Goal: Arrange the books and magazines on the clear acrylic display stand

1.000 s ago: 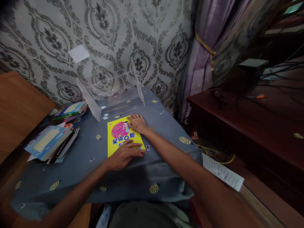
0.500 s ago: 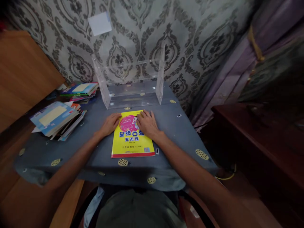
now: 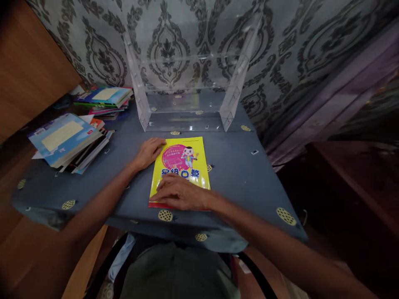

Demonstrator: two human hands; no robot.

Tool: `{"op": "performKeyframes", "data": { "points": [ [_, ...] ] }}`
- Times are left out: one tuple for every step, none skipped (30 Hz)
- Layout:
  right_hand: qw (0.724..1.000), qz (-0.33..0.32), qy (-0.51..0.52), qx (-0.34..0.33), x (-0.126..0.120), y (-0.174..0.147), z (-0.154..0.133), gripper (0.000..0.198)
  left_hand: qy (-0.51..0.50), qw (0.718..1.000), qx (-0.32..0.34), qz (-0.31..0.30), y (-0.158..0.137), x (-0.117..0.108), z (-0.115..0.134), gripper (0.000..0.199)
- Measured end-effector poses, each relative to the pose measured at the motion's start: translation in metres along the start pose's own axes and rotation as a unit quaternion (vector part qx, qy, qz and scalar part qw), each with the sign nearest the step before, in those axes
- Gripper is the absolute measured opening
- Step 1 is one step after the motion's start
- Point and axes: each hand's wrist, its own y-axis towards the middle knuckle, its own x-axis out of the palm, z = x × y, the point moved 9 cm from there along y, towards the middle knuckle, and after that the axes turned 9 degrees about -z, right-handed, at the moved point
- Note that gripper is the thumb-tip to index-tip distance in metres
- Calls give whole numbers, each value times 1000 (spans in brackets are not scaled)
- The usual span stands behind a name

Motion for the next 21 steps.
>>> {"op": "performKeyframes", "data": {
  "points": [
    [1000, 1, 24, 4, -1, -2, -1, 26, 0, 1000, -1, 0, 0, 0, 0, 25],
    [999, 1, 45, 8, -1, -4, -1, 25, 0, 1000, -2, 0, 0, 0, 0, 25],
    [998, 0, 65, 13, -2, -5, -1, 25, -1, 1000, -2, 0, 0, -1, 0, 25],
    [996, 2, 82, 19, -3, -7, 0, 25, -2, 1000, 0, 0, 0, -1, 1, 25],
    [995, 8, 98, 26, -4, -10, 3, 24, -4, 1000, 1, 0, 0, -2, 2, 25],
    [993, 20, 111, 36, -7, -13, 8, 24, -5, 1000, 2, 1, 0, -2, 3, 25],
    [991, 37, 119, 49, -12, -16, 15, 24, -7, 1000, 3, 3, 0, -3, 3, 25],
    [989, 61, 119, 64, -19, -21, 24, 24, -8, 1000, 4, 4, -1, -3, 4, 25],
    [987, 88, 108, 85, -28, -26, 36, 25, -9, 1000, 4, 5, -1, -4, 5, 25],
    [984, 115, 81, 107, -39, -32, 49, 26, -9, 1000, 4, 5, -1, -4, 5, 25],
    [981, 138, 39, 131, -50, -38, 62, 28, -10, 1000, 3, 5, -1, -4, 5, 24],
    [975, 153, -15, 158, -62, -44, 75, 30, -11, 1000, 0, 5, -1, -4, 5, 24],
    [968, 156, -75, 183, -72, -49, 88, 33, -13, 1000, -3, 4, 0, -4, 5, 24],
    [956, 155, -132, 213, -82, -55, 101, 35, -15, 1000, -6, 2, 0, -4, 5, 25],
    [941, 150, -177, 246, -90, -60, 114, 37, -18, 1000, -9, 0, 0, -4, 4, 25],
    [924, 150, -211, 280, -97, -66, 125, 40, -22, 1000, -12, -2, 0, -4, 4, 25],
    [907, 153, -235, 314, -104, -72, 135, 43, -25, 1000, -14, -4, 1, -4, 3, 26],
    [891, 156, -251, 344, -108, -77, 141, 46, -27, 999, -17, -6, 1, -4, 3, 26],
    [878, 160, -263, 366, -111, -81, 144, 48, -29, 999, -19, -6, 1, -4, 3, 26],
    [868, 163, -273, 382, -112, -83, 145, 50, -29, 999, -22, -5, 1, -4, 3, 26],
    [861, 162, -281, 391, -112, -84, 144, 51, -29, 999, -24, -3, 1, -4, 3, 26]
  ]
}}
